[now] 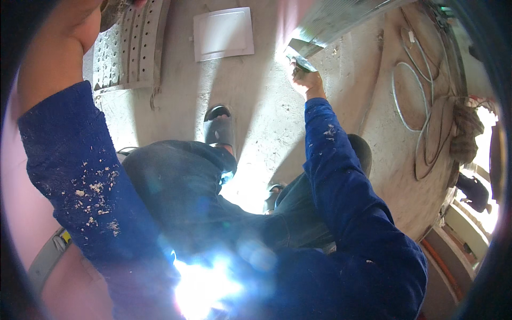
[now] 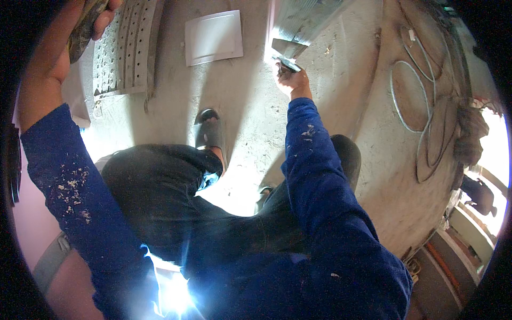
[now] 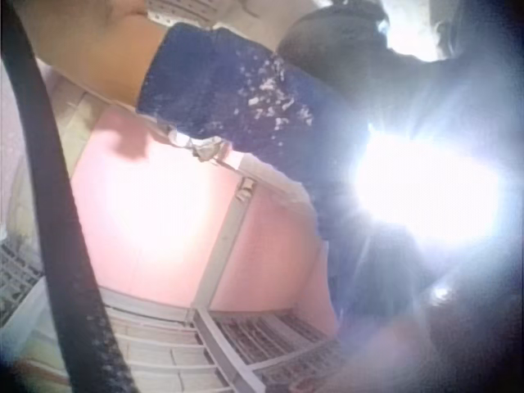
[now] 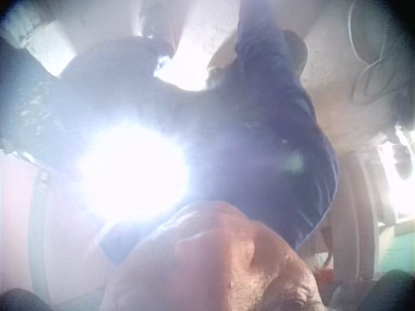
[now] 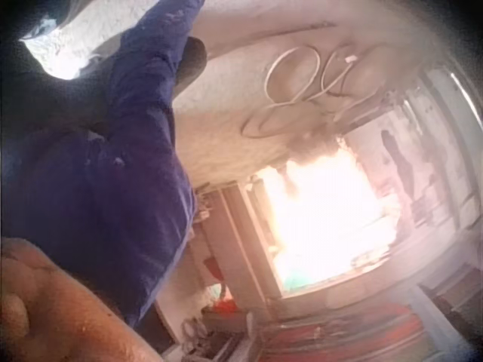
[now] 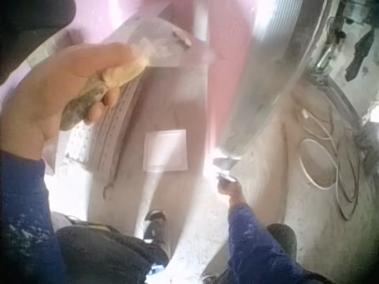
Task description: The person applies plaster to a wall corner using a trowel and a hawk. They repeatedly scoop plaster from the hawk and smooth it onto the wall surface.
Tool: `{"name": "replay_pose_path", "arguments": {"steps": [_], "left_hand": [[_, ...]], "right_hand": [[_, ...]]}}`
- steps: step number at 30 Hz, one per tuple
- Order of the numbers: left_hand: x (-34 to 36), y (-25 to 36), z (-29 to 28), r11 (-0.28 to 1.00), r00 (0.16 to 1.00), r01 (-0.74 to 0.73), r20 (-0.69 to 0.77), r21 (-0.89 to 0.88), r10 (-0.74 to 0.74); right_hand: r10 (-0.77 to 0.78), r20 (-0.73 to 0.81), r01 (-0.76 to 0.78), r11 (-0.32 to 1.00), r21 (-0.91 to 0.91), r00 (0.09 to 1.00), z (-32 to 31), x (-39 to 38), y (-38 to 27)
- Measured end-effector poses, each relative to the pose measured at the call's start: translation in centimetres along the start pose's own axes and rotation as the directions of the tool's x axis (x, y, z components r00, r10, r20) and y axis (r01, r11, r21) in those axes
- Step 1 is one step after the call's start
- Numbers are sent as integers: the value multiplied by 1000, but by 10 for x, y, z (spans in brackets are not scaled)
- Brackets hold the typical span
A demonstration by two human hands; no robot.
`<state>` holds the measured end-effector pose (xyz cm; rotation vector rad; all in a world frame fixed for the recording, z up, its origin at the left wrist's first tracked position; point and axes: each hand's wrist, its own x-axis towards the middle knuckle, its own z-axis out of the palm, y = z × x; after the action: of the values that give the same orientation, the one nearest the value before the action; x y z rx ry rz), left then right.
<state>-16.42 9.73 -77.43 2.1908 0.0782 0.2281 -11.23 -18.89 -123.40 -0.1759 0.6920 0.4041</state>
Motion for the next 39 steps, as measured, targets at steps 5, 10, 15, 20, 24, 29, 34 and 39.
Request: {"name": "replay_pose_path", "arguments": {"steps": [5, 10, 15, 20, 24, 29, 34, 39], "left_hand": [[3, -6, -2, 1000, 1000, -3, 11, -3, 3], [8, -9, -2, 1000, 1000, -1, 23, 2, 1], [9, -13, -3, 1000, 1000, -2, 31, 2, 2], [12, -15, -4, 1000, 999, -5, 39, 3, 5], [11, -17, -8, 1000, 999, -3, 43, 3, 3], [10, -19, -11, 1000, 999, 4, 53, 7, -4], [9, -20, -11, 1000, 998, 6, 65, 13, -7], [11, -23, -9, 1000, 997, 12, 73, 26, -14]], "right_hand": [[17, -17, -16, 999, 39, 1000, 9, 4, 0], [-53, 16, 51, 997, 63, 998, 16, 7, 5], [-168, -179, 194, 971, 141, 969, 25, 10, 15], [-157, -199, 193, 966, 171, 967, 23, 12, 13], [-152, -166, 184, 963, 198, 974, 17, 8, 9], [-156, -104, 169, 977, 132, 982, 11, -17, 1], [-81, -125, 98, 986, 132, 989, 15, -18, 12], [-74, -42, 79, 983, 163, 996, 21, -4, 21]]}}
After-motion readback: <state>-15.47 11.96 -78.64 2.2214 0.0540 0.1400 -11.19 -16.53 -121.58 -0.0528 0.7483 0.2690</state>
